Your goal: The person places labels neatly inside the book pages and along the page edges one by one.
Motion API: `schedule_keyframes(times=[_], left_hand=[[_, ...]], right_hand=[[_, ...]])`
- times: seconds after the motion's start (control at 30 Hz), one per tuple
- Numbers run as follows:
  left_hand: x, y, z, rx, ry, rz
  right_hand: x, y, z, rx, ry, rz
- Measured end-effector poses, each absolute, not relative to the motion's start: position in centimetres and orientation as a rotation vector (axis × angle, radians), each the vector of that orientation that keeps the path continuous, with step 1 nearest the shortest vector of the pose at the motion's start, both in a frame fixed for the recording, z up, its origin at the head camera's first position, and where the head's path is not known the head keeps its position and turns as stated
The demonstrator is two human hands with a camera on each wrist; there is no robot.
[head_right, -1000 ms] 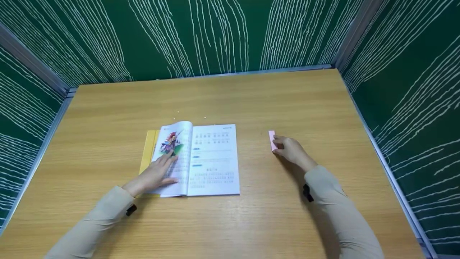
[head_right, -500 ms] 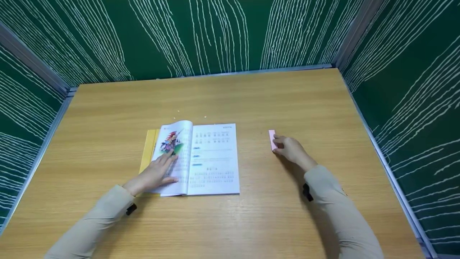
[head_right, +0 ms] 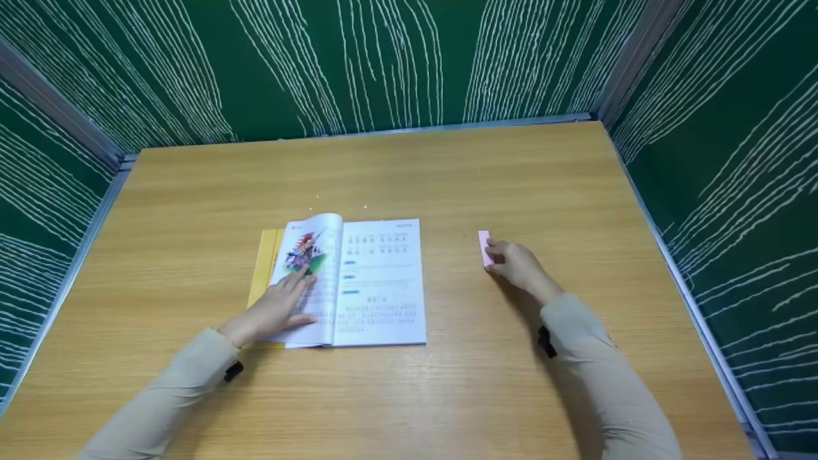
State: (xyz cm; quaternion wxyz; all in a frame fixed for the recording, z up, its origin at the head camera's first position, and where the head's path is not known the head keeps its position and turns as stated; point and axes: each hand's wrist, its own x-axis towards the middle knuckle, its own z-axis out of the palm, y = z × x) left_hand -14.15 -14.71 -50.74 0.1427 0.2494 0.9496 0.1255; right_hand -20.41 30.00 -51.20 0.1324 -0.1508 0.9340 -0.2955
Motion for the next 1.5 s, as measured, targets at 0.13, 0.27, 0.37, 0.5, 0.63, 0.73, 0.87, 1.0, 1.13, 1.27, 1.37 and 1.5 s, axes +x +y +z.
schedule_keyframes(times=[0.13, 0.27, 0.37, 0.5, 0.63, 0.73, 0.87, 1.0, 1.13, 1.27, 1.37, 1.5], left_hand=[[-14.1, -14.7, -50.6, 0.714, 2.734, 0.361], [-14.0, -14.7, -50.6, 0.721, 2.735, 0.363], [-14.0, -14.7, -50.6, 0.734, 2.745, 0.356], [-14.0, -14.7, -50.5, 0.755, 2.759, 0.345], [-14.0, -14.7, -50.5, 0.749, 2.752, 0.362], [-14.0, -14.7, -50.4, 0.730, 2.744, 0.370], [-14.0, -14.6, -50.4, 0.713, 2.744, 0.376], [-14.0, -14.6, -50.5, 0.720, 2.748, 0.373], [-14.0, -14.6, -50.6, 0.733, 2.754, 0.352], [-14.1, -14.6, -50.6, 0.728, 2.755, 0.349], [-14.1, -14.6, -50.5, 0.729, 2.752, 0.351], [-14.0, -14.6, -50.5, 0.736, 2.748, 0.344]], right_hand=[[-20.4, 30.0, -51.0, -0.423, 2.694, -0.870], [-20.4, 30.1, -50.7, -0.418, 2.669, -0.880], [-20.4, 30.2, -50.5, -0.444, 2.660, -0.882], [-20.4, 30.3, -50.3, -0.498, 2.674, -0.878], [-20.5, 30.4, -50.4, -0.530, 2.706, -0.883], [-20.6, 30.4, -50.4, -0.541, 2.757, -0.909], [-20.6, 30.1, -50.4, -0.488, 2.834, -0.959], [-20.7, 29.8, -50.3, -0.402, 2.877, -1.037], [-20.7, 29.5, -50.2, -0.370, 2.929, -1.123], [-20.9, 29.4, -50.3, -0.363, 2.986, -1.177], [-20.8, 29.4, -50.3, -0.342, 3.000, -1.221], [-20.7, 29.4, -50.0, -0.262, 2.987, -1.271]])
